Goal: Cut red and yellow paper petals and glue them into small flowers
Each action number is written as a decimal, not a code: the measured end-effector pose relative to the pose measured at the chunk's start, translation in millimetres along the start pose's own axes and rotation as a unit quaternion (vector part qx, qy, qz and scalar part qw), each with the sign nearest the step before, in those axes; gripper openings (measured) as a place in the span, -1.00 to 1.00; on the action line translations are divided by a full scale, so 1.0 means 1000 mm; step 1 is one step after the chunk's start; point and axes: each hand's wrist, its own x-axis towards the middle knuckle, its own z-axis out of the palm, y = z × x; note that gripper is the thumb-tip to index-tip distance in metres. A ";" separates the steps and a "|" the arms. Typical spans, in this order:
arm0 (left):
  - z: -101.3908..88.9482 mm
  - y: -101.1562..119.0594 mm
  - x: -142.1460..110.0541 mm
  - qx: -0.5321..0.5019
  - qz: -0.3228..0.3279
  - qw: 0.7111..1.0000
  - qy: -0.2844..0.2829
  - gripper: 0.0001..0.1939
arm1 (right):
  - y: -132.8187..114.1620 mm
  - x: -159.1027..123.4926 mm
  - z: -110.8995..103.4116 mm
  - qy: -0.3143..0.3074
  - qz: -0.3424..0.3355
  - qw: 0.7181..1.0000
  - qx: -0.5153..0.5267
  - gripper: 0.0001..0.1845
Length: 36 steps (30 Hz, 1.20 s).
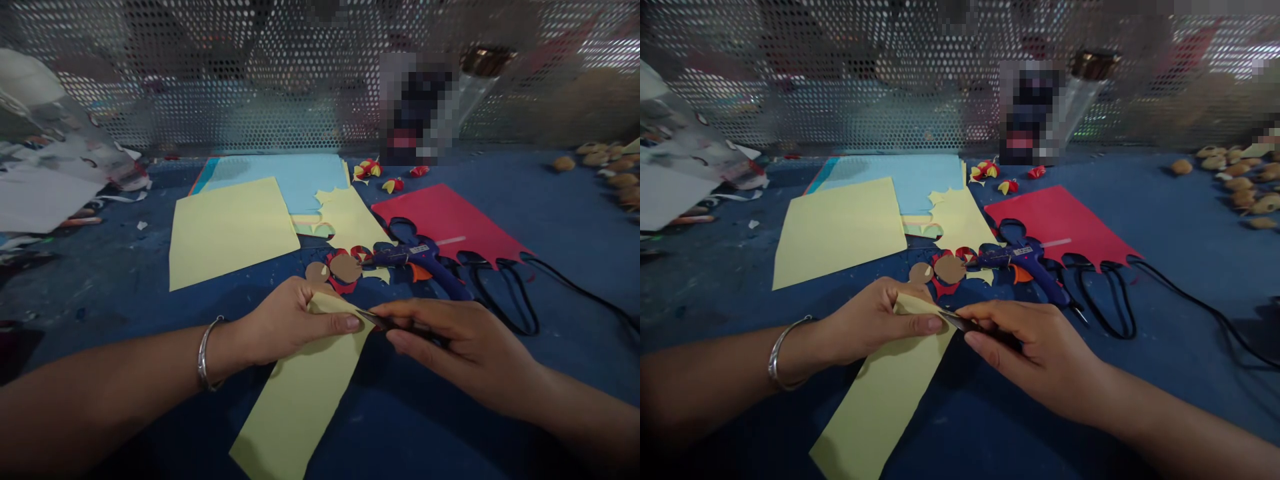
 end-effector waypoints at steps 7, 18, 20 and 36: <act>0.000 0.000 0.001 0.010 0.012 1.000 -0.007 -0.73 | -0.001 0.000 -0.001 -0.004 0.003 1.000 -0.003 -0.70; 0.002 -0.001 0.002 0.015 0.021 0.999 -0.022 -0.66 | 0.001 -0.002 0.002 -0.014 0.009 1.000 -0.010 -0.69; 0.002 -0.001 0.002 0.017 0.020 0.999 -0.026 -0.65 | 0.001 -0.003 0.002 -0.016 0.011 1.000 -0.005 -0.70; -0.001 -0.004 0.004 -0.003 -0.014 0.999 -0.050 -0.68 | 0.000 -0.001 0.002 -0.027 0.013 0.999 0.023 -0.71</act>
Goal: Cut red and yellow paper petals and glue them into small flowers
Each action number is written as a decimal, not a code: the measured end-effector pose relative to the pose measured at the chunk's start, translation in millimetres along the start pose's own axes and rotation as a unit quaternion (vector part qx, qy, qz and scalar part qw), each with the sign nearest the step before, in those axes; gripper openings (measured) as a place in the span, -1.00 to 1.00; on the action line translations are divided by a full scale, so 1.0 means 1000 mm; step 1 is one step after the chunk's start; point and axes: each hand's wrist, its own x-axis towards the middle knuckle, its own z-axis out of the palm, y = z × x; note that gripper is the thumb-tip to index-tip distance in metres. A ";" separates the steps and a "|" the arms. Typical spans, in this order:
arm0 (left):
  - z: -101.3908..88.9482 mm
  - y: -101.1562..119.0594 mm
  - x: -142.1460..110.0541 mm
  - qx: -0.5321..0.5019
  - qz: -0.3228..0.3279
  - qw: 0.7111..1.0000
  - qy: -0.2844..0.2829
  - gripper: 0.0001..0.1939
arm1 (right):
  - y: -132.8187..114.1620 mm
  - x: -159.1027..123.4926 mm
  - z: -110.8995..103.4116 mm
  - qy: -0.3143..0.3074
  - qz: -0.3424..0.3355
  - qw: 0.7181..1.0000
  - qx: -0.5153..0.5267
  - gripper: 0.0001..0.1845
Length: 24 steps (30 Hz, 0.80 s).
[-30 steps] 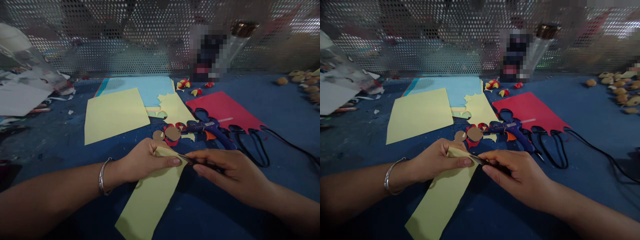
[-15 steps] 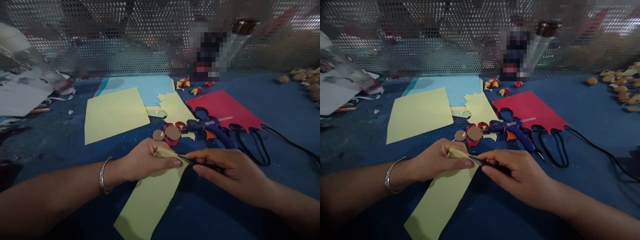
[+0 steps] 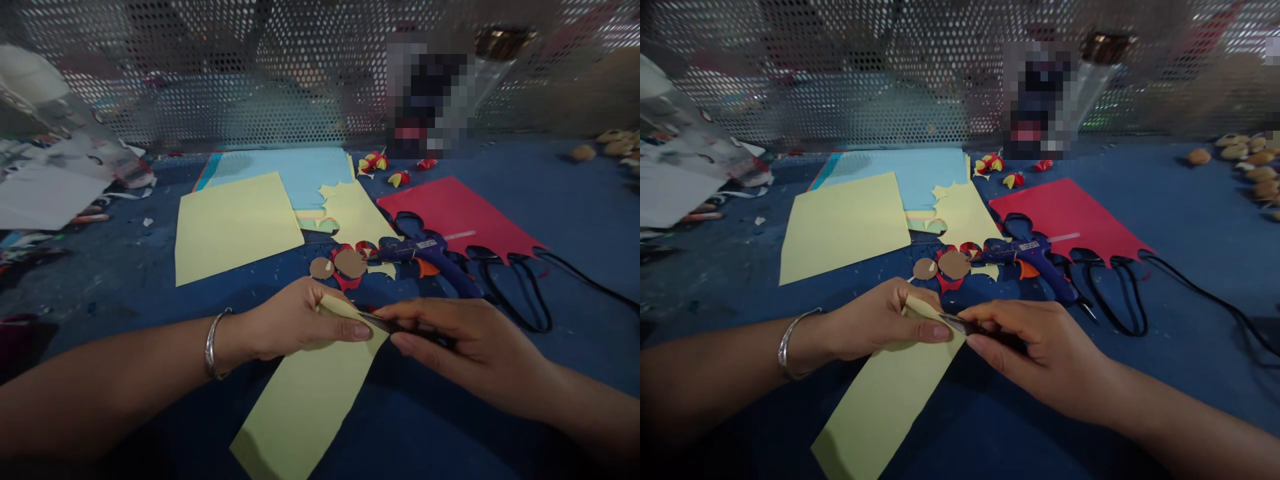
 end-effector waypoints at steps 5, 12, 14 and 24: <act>0.000 -0.001 0.000 -0.024 -0.014 1.000 -0.013 -0.68 | 0.000 -0.001 0.000 0.001 -0.006 1.000 -0.005 -0.71; 0.000 0.000 0.000 -0.110 -0.025 0.994 0.018 -0.64 | 0.003 -0.001 0.001 0.019 -0.001 1.000 -0.010 -0.71; 0.000 0.000 0.000 -0.117 -0.031 0.993 0.018 -0.64 | 0.004 -0.001 0.001 0.024 0.004 1.000 -0.014 -0.71; 0.001 -0.003 -0.001 -0.032 0.009 0.999 0.043 -0.62 | 0.003 0.001 -0.001 0.029 -0.022 0.999 -0.006 -0.74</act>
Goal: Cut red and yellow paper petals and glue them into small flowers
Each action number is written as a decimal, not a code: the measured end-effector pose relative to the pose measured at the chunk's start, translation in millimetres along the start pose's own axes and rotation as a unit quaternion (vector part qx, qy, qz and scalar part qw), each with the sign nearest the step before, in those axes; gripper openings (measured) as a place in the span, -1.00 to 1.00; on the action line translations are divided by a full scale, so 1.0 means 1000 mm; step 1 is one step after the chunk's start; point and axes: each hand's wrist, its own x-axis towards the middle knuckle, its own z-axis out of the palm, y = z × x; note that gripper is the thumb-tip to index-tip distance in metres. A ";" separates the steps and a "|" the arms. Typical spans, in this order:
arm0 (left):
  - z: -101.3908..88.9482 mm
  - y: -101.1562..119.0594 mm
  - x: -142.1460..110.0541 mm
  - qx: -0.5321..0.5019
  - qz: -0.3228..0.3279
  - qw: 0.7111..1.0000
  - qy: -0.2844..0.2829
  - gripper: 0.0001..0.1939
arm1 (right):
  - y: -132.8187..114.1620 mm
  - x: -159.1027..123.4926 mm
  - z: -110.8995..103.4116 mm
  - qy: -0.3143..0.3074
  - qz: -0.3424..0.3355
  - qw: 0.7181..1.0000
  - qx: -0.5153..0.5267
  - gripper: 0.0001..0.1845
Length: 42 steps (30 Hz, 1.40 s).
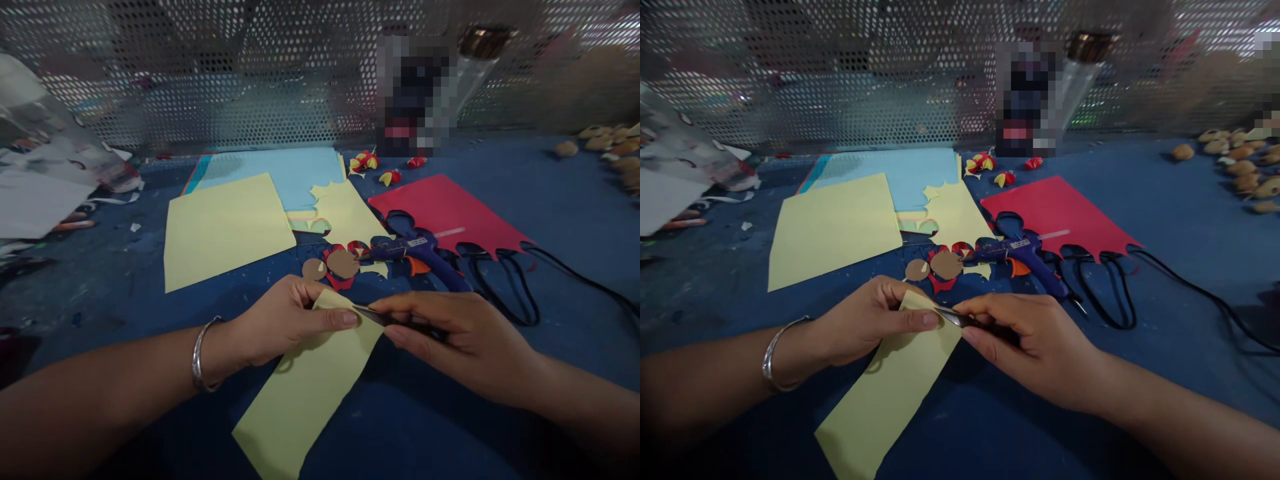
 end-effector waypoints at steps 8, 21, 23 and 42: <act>0.001 0.000 -0.001 -0.001 -0.001 1.000 0.005 -0.65 | -0.002 0.002 -0.001 0.006 -0.011 1.000 -0.013 -0.75; 0.002 0.001 0.000 -0.045 -0.037 0.998 -0.019 -0.62 | -0.002 0.002 -0.001 0.002 -0.032 0.999 -0.017 -0.76; 0.002 0.000 0.000 -0.053 -0.032 0.998 -0.023 -0.66 | -0.002 0.002 -0.001 0.003 -0.036 0.999 -0.021 -0.76; 0.009 0.006 0.000 -0.112 -0.049 0.991 -0.052 -0.68 | -0.002 0.001 0.001 -0.004 -0.034 0.999 -0.016 -0.76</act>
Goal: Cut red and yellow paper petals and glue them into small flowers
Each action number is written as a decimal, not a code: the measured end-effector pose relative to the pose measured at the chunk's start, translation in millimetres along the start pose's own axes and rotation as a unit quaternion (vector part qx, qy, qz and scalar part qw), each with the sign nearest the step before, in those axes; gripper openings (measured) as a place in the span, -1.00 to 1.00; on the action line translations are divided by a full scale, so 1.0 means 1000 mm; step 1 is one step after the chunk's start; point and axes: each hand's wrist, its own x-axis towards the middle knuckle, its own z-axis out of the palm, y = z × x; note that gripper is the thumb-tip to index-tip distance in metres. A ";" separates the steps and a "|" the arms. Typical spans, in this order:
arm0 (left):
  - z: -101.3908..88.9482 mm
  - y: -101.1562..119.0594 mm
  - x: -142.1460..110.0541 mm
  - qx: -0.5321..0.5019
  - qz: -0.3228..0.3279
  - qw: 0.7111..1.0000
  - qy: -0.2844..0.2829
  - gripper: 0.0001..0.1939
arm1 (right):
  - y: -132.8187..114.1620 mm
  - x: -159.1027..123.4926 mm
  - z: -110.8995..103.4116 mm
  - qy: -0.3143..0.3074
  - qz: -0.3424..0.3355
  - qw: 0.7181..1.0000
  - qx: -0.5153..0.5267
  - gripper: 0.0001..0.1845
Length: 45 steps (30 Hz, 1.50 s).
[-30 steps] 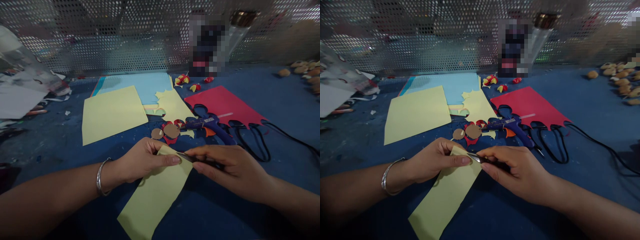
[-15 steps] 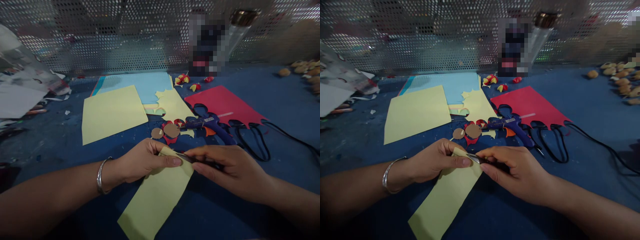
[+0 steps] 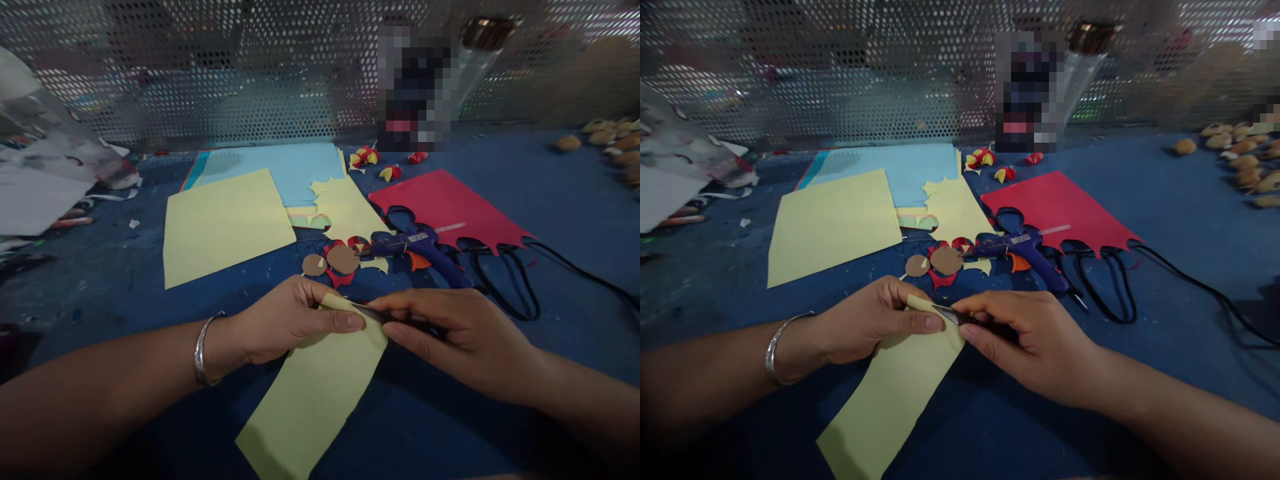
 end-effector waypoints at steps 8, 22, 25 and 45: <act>-0.001 0.001 -0.001 -0.008 -0.016 1.000 -0.007 -0.71 | -0.002 0.001 -0.001 -0.009 0.009 1.000 0.003 -0.76; -0.006 -0.004 0.000 -0.048 0.028 0.998 0.032 -0.73 | 0.000 0.002 -0.001 0.003 0.008 1.000 0.014 -0.76; -0.006 -0.004 -0.001 -0.038 0.027 0.998 0.033 -0.73 | 0.001 0.002 -0.002 0.005 0.017 1.000 0.008 -0.76; -0.006 -0.006 -0.003 0.024 0.018 0.999 0.019 -0.69 | 0.001 0.002 -0.003 0.003 0.018 1.000 -0.008 -0.75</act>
